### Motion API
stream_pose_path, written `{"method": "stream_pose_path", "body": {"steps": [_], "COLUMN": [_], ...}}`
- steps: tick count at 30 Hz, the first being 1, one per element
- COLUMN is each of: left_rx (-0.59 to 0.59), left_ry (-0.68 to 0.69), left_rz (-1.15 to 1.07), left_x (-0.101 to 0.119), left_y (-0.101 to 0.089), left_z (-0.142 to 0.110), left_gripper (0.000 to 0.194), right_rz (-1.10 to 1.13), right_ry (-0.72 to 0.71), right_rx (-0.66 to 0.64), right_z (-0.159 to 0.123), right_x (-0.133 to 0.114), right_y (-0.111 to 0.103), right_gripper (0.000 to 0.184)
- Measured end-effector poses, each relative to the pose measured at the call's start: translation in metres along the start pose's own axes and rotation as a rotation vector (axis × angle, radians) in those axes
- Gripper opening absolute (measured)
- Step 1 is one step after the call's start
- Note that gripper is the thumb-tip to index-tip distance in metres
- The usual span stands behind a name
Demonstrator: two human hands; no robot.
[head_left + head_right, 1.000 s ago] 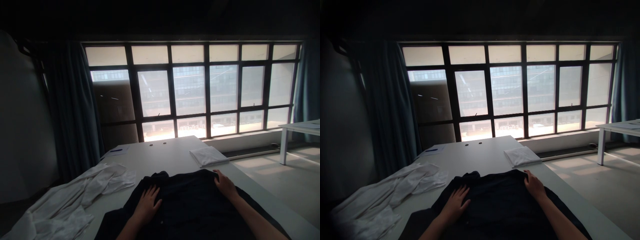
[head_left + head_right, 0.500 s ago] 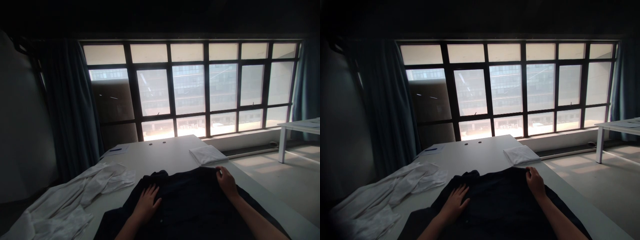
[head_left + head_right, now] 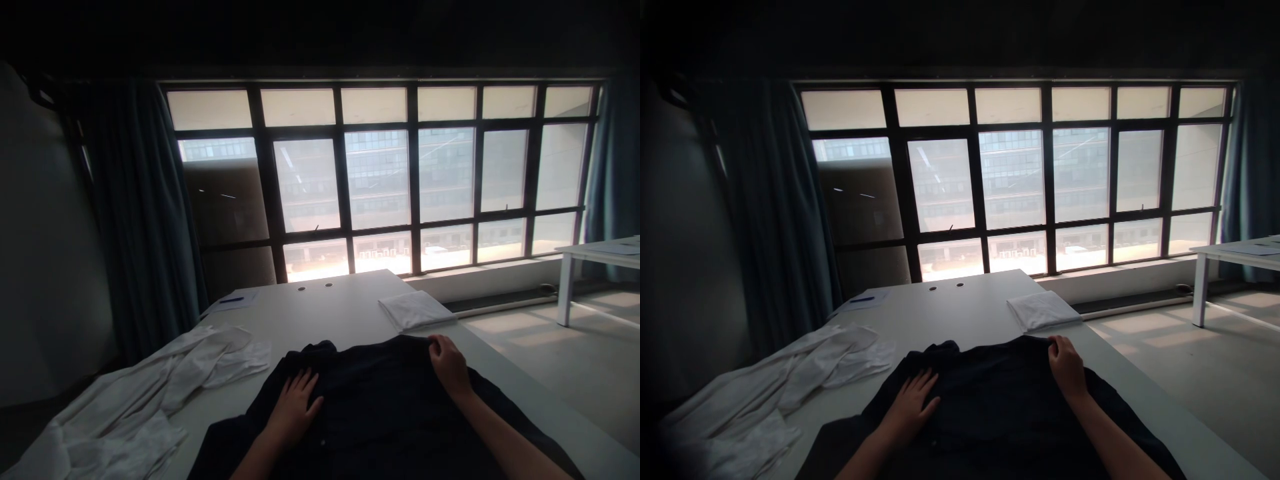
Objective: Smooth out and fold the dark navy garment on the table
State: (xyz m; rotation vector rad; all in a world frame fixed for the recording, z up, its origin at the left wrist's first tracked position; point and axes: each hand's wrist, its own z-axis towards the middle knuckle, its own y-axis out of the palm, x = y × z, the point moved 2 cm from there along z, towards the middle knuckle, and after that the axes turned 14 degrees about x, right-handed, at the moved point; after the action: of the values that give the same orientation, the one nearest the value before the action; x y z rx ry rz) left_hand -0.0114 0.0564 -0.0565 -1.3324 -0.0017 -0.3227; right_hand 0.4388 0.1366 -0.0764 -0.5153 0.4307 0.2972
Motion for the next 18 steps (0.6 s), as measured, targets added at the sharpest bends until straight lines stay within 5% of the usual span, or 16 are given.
{"method": "stream_pose_path", "body": {"steps": [7, 13, 18], "left_rx": [0.000, -0.007, -0.052], "left_ry": [-0.007, -0.010, -0.042], "left_rz": [0.002, 0.013, 0.051], "left_x": [0.002, 0.004, 0.012], "left_y": [-0.002, -0.003, -0.009], "left_z": [-0.001, -0.001, -0.002], "left_gripper": [0.070, 0.070, 0.070], "right_rz": [-0.282, -0.084, -0.201], "right_ry": [0.017, -0.180, -0.105], "right_rx": [-0.163, -0.456, -0.663], "right_z": [-0.009, -0.014, -0.018], "right_x": [0.007, -0.004, 0.000], "right_y": [0.016, 0.018, 0.022], "right_gripper": [0.065, 0.053, 0.065]}}
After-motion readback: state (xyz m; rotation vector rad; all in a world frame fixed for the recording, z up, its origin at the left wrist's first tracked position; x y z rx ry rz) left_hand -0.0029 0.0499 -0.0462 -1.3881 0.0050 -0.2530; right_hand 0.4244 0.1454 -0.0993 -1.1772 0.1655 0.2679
